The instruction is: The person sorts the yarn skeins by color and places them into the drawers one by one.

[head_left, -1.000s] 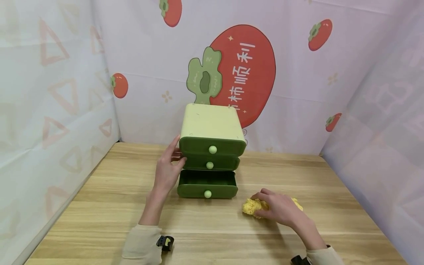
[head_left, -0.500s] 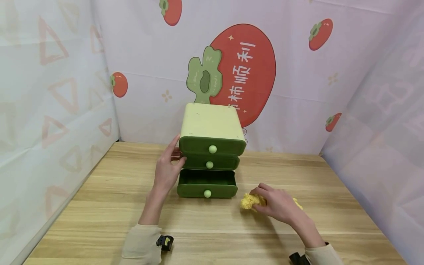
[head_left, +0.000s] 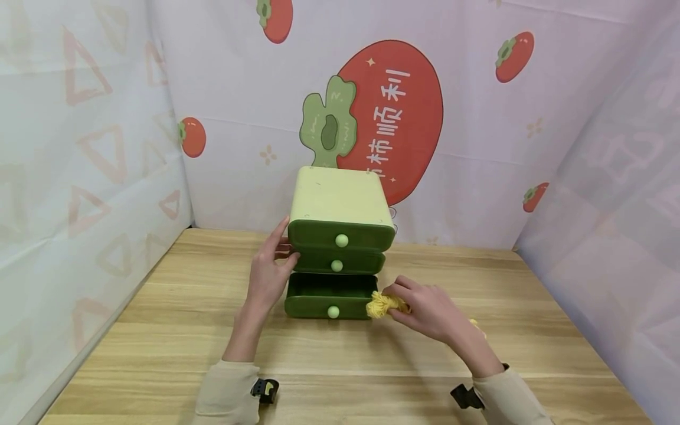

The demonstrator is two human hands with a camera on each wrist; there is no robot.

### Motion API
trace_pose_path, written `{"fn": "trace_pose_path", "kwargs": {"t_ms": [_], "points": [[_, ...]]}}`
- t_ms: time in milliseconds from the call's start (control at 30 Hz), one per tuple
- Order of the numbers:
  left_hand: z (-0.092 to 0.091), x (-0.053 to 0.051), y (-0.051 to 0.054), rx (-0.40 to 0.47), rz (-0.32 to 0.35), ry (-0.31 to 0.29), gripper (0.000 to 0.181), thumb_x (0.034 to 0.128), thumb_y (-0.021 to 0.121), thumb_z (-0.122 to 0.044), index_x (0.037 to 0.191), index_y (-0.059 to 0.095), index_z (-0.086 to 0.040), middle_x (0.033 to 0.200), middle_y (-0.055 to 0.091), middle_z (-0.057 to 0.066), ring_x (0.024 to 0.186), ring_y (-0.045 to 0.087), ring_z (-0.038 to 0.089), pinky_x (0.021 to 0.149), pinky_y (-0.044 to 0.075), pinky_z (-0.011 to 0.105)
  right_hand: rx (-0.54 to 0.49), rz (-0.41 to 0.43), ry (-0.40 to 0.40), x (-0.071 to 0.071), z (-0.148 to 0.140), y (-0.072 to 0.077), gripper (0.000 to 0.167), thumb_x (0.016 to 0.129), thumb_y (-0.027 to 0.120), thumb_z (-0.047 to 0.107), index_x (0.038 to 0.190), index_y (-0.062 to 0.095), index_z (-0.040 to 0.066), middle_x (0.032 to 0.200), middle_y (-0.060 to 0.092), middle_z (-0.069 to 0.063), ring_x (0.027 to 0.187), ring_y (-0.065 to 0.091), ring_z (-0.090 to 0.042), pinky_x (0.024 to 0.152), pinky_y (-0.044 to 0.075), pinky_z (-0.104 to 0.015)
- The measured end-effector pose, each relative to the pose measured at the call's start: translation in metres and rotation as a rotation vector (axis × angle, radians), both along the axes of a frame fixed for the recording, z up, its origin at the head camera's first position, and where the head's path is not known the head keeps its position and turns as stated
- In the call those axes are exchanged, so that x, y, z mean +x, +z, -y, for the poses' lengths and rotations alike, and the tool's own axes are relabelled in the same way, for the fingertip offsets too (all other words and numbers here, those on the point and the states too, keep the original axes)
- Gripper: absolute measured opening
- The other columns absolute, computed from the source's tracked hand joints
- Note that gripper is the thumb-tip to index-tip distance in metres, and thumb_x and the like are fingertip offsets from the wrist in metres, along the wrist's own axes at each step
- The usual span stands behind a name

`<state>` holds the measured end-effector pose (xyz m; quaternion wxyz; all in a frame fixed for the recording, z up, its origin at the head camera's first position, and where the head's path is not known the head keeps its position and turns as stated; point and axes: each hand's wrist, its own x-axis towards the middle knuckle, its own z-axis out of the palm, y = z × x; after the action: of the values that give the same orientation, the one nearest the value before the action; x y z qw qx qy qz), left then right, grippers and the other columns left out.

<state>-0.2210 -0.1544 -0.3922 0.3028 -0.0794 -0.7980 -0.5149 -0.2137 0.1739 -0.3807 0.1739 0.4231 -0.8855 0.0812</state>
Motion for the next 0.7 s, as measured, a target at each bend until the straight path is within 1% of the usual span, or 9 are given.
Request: {"fn": "trace_pose_path", "kwargs": {"t_ms": [133, 267, 367, 500, 700], "points": [[0.000, 0.001, 0.002, 0.005, 0.001, -0.002, 0.076, 0.0866, 0.071, 0.004, 0.151, 0.044, -0.025, 0.108, 0.068, 0.017, 0.098, 0.068, 0.032, 0.087, 0.058, 0.047, -0.015, -0.029, 0.009, -0.002, 0.015, 0.003, 0.023, 0.085, 0.078, 0.027, 0.107, 0.071, 0.025, 0.093, 0.059, 0.013, 0.054, 0.039, 0.004, 0.046, 0.031, -0.015], [0.001, 0.000, 0.002, 0.004, -0.008, -0.004, 0.077, 0.0864, 0.071, 0.005, 0.152, 0.043, -0.025, 0.110, 0.067, 0.018, 0.100, 0.068, 0.033, 0.087, 0.057, 0.051, -0.033, -0.060, 0.016, -0.005, 0.030, 0.006, 0.026, 0.086, 0.078, 0.027, 0.110, 0.070, 0.024, 0.099, 0.062, 0.010, 0.055, 0.045, 0.002, 0.047, 0.034, -0.016], [0.001, 0.000, 0.002, 0.005, -0.015, -0.003, 0.079, 0.0855, 0.071, 0.007, 0.152, 0.042, -0.024, 0.110, 0.067, 0.018, 0.100, 0.068, 0.032, 0.087, 0.057, 0.053, -0.042, -0.085, 0.030, -0.006, 0.042, 0.007, 0.028, 0.085, 0.079, 0.027, 0.111, 0.070, 0.023, 0.098, 0.062, 0.008, 0.057, 0.048, 0.001, 0.048, 0.036, -0.015], [0.001, -0.001, 0.002, 0.005, -0.016, 0.003, 0.079, 0.0851, 0.071, 0.007, 0.152, 0.043, -0.024, 0.109, 0.068, 0.017, 0.098, 0.068, 0.031, 0.087, 0.058, 0.050, -0.064, -0.122, 0.046, -0.007, 0.057, 0.007, 0.027, 0.085, 0.080, 0.028, 0.110, 0.071, 0.023, 0.094, 0.062, 0.008, 0.060, 0.052, -0.001, 0.048, 0.037, -0.015], [-0.001, 0.000, 0.000, 0.014, -0.006, -0.002, 0.077, 0.0853, 0.071, 0.006, 0.151, 0.045, -0.023, 0.107, 0.069, 0.017, 0.095, 0.069, 0.032, 0.086, 0.058, 0.047, -0.099, -0.184, 0.050, -0.008, 0.076, 0.005, 0.028, 0.084, 0.080, 0.032, 0.110, 0.072, 0.025, 0.094, 0.065, 0.009, 0.065, 0.057, -0.002, 0.049, 0.042, -0.017]]}}
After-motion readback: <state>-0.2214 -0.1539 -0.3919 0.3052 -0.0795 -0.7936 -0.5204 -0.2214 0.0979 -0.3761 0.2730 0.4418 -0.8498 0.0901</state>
